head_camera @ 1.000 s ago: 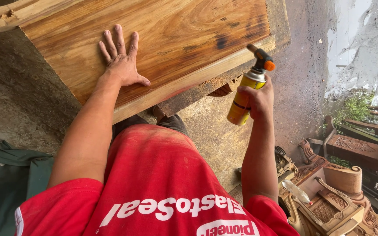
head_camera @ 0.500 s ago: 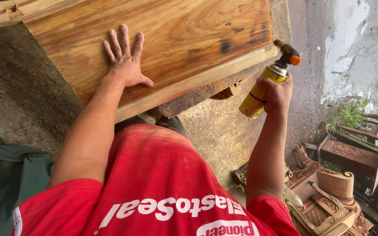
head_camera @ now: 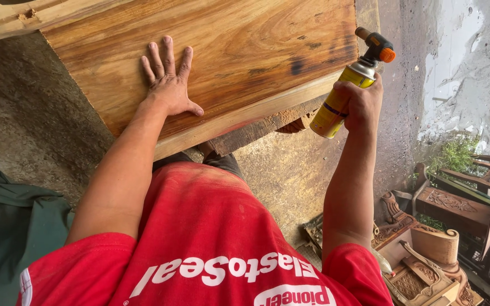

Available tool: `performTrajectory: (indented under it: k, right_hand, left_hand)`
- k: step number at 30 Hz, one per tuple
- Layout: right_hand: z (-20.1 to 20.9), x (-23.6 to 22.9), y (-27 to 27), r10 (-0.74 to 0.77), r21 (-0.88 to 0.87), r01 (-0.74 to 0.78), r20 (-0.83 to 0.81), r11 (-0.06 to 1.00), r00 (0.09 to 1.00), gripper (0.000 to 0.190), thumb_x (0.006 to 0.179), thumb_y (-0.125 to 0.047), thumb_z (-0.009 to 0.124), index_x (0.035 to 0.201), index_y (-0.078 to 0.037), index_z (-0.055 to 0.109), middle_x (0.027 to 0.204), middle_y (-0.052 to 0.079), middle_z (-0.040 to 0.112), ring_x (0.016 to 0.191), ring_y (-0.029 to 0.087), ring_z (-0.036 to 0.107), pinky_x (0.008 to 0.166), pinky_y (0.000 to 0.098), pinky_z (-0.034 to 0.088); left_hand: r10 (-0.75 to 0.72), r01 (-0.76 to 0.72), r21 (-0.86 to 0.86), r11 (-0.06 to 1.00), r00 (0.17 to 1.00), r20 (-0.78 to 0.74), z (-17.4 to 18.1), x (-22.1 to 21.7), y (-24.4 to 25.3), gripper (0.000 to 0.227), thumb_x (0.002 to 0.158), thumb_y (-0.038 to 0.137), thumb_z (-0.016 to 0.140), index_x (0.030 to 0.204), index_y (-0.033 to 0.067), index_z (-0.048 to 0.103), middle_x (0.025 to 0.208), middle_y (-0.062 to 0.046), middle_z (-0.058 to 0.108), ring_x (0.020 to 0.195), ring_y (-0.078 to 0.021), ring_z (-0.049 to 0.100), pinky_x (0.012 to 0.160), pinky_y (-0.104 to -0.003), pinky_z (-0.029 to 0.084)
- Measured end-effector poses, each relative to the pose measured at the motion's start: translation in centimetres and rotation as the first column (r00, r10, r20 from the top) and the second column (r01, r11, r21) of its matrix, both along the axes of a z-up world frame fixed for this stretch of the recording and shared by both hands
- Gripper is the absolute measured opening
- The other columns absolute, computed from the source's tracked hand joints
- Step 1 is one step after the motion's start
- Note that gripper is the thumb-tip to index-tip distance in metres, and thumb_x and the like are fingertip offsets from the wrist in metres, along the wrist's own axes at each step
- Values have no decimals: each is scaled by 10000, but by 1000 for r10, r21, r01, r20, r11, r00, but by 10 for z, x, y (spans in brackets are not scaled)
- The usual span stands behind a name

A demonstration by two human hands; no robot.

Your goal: The person attaches a torch head to a gas canister and moves the flame across the surface of a wooden board. They then apply the flame to the edges of a smaller wooden piece before resuming the torching of the board.

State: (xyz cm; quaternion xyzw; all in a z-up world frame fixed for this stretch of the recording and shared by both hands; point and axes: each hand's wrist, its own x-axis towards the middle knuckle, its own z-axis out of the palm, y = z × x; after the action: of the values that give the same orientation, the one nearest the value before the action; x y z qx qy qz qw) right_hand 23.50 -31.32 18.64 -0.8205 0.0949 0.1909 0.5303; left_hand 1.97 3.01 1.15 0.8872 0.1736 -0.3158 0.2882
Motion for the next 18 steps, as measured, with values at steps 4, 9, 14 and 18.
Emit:
performTrajectory:
  k: [4, 9, 14, 18]
  right_hand:
    - [-3, 10, 8, 13, 33, -13, -1, 999, 1000, 568, 721, 1, 802, 1212, -51, 521, 964, 69, 637, 831, 203, 697, 770, 400, 650]
    - [-8, 19, 19, 52, 21, -52, -5, 998, 999, 554, 730, 5, 809, 1211, -48, 537, 972, 67, 642, 835, 201, 694, 767, 388, 642]
    - [-12, 19, 37, 99, 52, -98, -21, 994, 995, 560, 728, 9, 812, 1210, -42, 534, 974, 71, 646, 834, 203, 695, 763, 388, 644]
    - [-8, 14, 59, 146, 51, -144, -31, 988, 989, 580, 721, 9, 810, 1228, -48, 534, 965, 73, 638, 823, 202, 688, 751, 388, 648]
  left_hand:
    - [3, -3, -2, 1000, 1000, -2, -1, -1, 0, 1642, 473, 759, 863, 1661, 320, -182, 1623, -199, -384, 1450, -486, -372, 1176, -709, -201]
    - [7, -7, -10, 1000, 1000, -3, 0, 0, 0, 1646, 466, 755, 869, 1661, 323, -177, 1621, -199, -388, 1448, -484, -377, 1176, -705, -204]
    - [18, -17, -17, 1000, 1000, 4, 1, -1, 0, 1642, 467, 737, 882, 1663, 312, -160, 1624, -199, -382, 1448, -483, -376, 1176, -697, -202]
    - [20, -19, -25, 999, 1000, 17, 3, -1, 1, 1634, 469, 724, 889, 1665, 312, -146, 1630, -192, -373, 1459, -480, -364, 1185, -691, -195]
